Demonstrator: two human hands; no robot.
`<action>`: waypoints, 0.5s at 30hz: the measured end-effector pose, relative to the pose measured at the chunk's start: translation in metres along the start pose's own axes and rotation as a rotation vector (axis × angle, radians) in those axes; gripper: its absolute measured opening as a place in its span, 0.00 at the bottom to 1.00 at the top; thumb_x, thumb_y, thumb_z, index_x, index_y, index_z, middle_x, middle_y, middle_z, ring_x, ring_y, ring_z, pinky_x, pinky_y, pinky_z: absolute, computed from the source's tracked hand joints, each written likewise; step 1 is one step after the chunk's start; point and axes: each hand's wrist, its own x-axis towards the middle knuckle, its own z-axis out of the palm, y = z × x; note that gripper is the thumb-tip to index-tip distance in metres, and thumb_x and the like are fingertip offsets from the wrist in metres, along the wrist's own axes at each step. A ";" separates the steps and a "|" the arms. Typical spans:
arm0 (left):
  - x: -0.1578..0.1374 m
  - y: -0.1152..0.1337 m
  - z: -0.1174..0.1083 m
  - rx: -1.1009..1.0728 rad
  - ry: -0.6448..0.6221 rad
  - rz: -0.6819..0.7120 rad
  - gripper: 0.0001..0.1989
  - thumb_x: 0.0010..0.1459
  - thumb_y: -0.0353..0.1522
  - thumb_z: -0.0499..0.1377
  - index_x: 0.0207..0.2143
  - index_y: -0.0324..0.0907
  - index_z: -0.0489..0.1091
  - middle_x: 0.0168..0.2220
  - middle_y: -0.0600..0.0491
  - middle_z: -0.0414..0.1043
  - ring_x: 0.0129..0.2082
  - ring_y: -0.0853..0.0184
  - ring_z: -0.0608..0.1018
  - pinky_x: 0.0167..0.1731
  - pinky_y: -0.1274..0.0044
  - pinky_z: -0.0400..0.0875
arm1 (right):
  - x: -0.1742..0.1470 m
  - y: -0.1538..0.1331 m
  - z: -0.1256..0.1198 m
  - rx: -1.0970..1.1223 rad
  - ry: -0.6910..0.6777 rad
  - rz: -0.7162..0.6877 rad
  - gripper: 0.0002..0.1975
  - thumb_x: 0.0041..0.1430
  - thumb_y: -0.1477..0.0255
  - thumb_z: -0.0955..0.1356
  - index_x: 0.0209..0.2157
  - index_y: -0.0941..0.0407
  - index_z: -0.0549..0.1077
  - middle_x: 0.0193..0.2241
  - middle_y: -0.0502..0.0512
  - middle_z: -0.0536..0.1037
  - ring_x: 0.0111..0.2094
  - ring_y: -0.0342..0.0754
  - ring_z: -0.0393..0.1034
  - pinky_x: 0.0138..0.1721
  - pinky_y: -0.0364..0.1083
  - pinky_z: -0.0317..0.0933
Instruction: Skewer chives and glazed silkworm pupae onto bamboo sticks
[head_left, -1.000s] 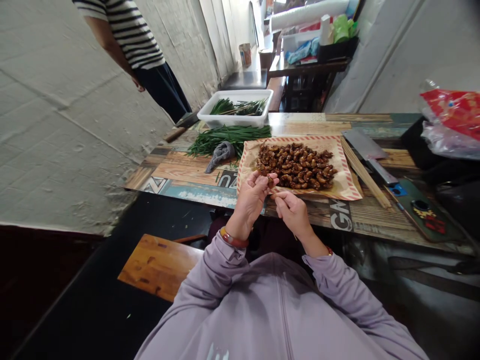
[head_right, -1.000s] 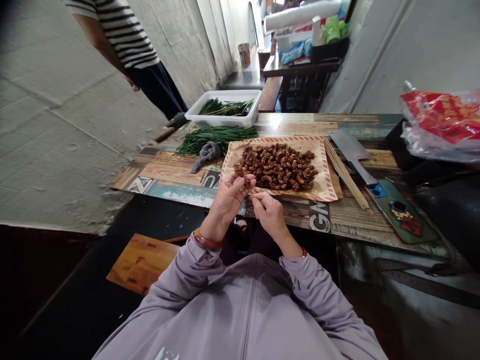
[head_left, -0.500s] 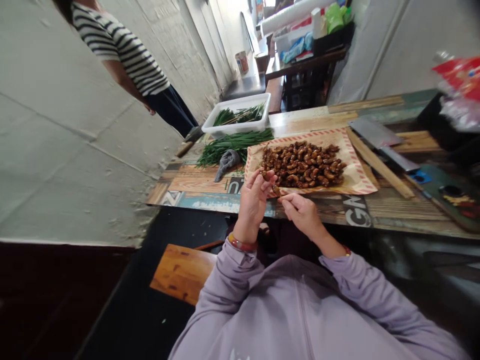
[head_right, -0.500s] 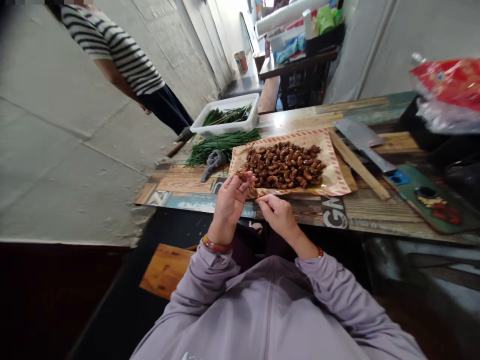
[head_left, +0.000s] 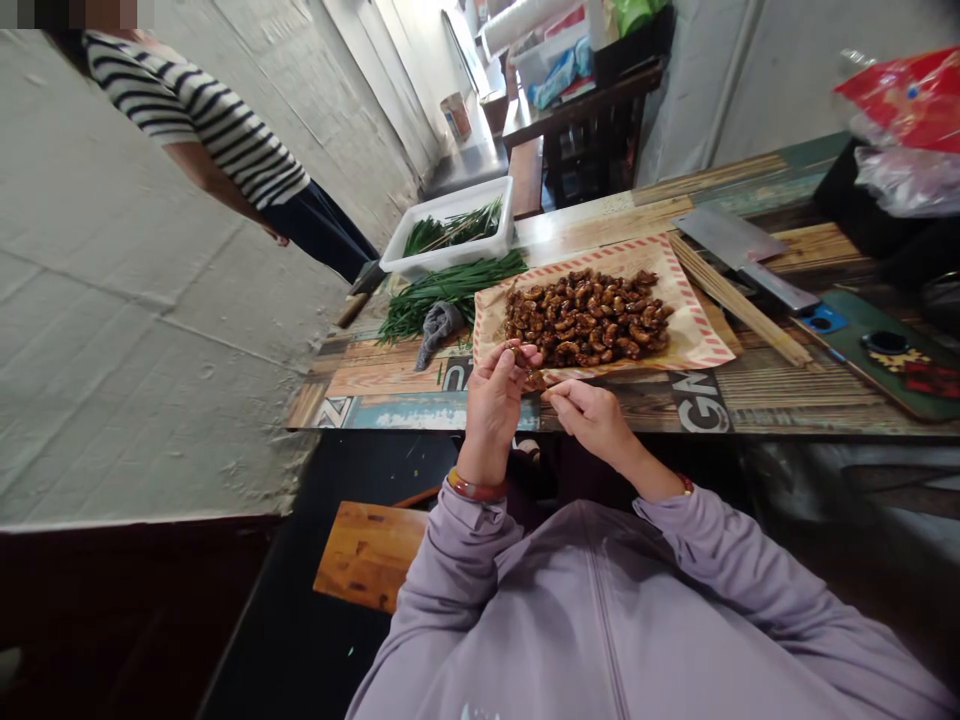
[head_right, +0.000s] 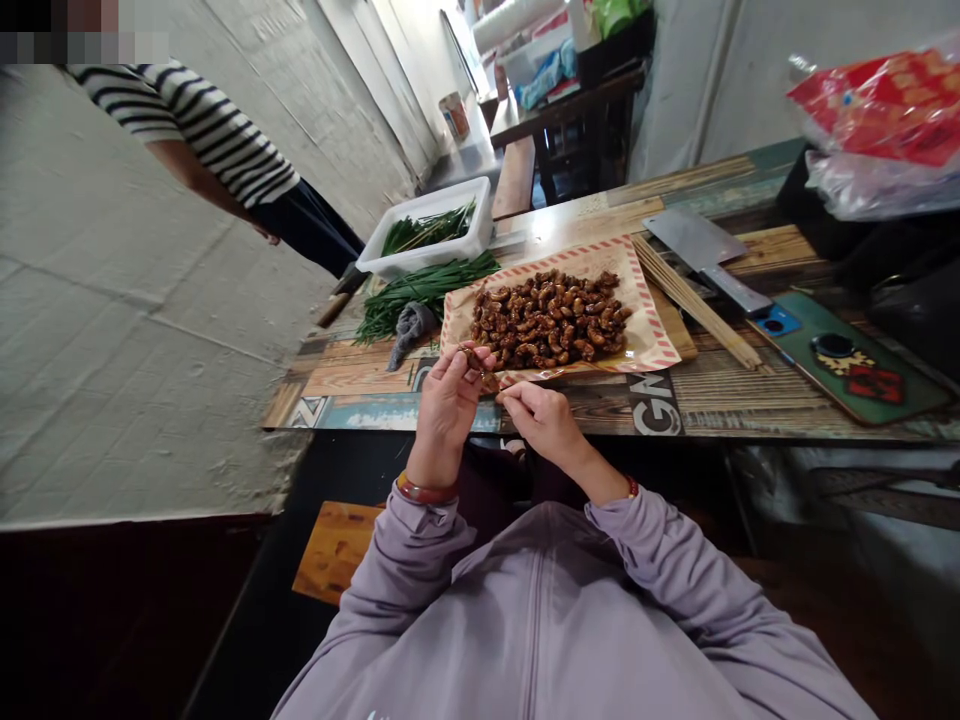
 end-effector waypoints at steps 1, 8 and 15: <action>0.000 -0.001 0.000 0.001 -0.002 0.000 0.11 0.53 0.35 0.68 0.37 0.40 0.75 0.35 0.53 0.80 0.36 0.69 0.81 0.46 0.75 0.72 | 0.000 0.000 0.001 -0.003 0.010 -0.006 0.12 0.63 0.68 0.63 0.34 0.56 0.78 0.17 0.48 0.72 0.21 0.44 0.68 0.26 0.42 0.61; -0.003 0.000 -0.003 0.035 0.022 -0.011 0.12 0.53 0.36 0.69 0.37 0.40 0.73 0.37 0.51 0.80 0.37 0.69 0.82 0.46 0.75 0.71 | 0.000 0.002 0.005 -0.015 0.065 -0.036 0.10 0.62 0.69 0.64 0.32 0.54 0.77 0.26 0.52 0.80 0.28 0.46 0.75 0.32 0.43 0.65; 0.003 0.023 -0.018 0.052 0.063 0.079 0.18 0.54 0.40 0.67 0.45 0.42 0.72 0.43 0.48 0.80 0.40 0.68 0.81 0.50 0.73 0.71 | -0.003 0.001 0.006 0.017 0.170 0.019 0.11 0.64 0.66 0.63 0.35 0.56 0.76 0.21 0.50 0.75 0.23 0.44 0.70 0.27 0.42 0.62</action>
